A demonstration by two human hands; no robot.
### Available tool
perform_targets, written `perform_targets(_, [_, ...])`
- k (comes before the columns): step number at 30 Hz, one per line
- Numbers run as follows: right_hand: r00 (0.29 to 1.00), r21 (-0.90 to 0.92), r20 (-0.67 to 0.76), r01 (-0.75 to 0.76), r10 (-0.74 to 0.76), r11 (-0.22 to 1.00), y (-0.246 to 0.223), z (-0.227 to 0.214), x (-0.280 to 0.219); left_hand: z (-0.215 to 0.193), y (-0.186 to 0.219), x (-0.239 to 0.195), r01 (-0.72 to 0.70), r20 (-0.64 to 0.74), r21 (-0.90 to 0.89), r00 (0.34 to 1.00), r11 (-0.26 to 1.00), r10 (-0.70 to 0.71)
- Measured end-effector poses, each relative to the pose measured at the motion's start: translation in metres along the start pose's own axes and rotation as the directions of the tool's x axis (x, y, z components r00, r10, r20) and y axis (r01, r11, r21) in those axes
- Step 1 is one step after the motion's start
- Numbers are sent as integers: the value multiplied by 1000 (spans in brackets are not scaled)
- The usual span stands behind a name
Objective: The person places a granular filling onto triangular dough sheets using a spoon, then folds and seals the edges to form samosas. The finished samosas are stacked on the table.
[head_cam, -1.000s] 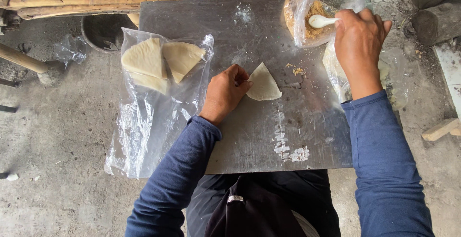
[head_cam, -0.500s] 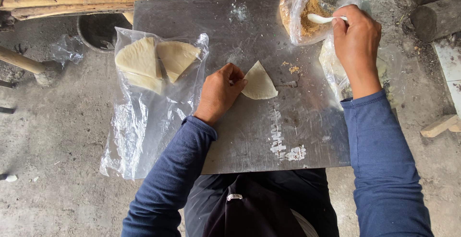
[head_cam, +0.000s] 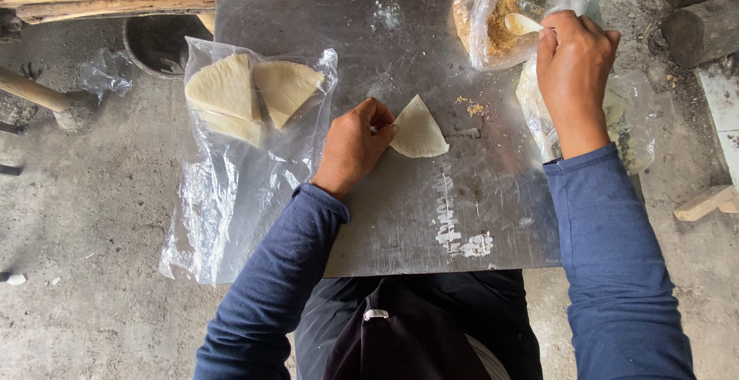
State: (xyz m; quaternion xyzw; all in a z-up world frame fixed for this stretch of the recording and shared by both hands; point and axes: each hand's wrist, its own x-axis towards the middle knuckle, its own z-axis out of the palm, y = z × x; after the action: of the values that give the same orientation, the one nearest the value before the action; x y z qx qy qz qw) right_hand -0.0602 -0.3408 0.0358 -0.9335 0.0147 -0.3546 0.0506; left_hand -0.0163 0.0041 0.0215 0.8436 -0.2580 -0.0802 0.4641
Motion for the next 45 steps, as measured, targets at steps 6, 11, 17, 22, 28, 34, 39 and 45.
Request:
perform_targets(6, [999,67,34,-41,39,997,-1,11,-1,1,-1,0,8,24,8,1000,1000,-8])
perform_targets(11, [986,92,99,-146,137,985,1,19,1,0,-1,1,8,18,-4,1000,1000,-8])
perform_targets(17, [967,360,92,-254,237,898,19,18,6,-1,0,-1,14,22,-22,1000,1000,-13])
perform_targets(22, [893,527,186,-442,410,726,26,17,7,-3,2,-1,14,25,-27,1000,1000,-13])
perform_targets(28, [882,638,194,-447,430,628,23,-11,6,-6,5,-2,42,39,-23,998,999,-41])
perform_targets(34, [890,713,326,-453,318,535,-18,-47,-10,-9,6,-2,106,65,-35,993,994,-104])
perform_targets(39, [848,654,491,-511,201,558,-77,-43,-37,-10,5,-3,100,73,-22,993,995,-98])
perform_targets(45, [911,655,409,-332,51,679,-104,-38,-51,-8,3,-4,39,51,9,998,999,-39])
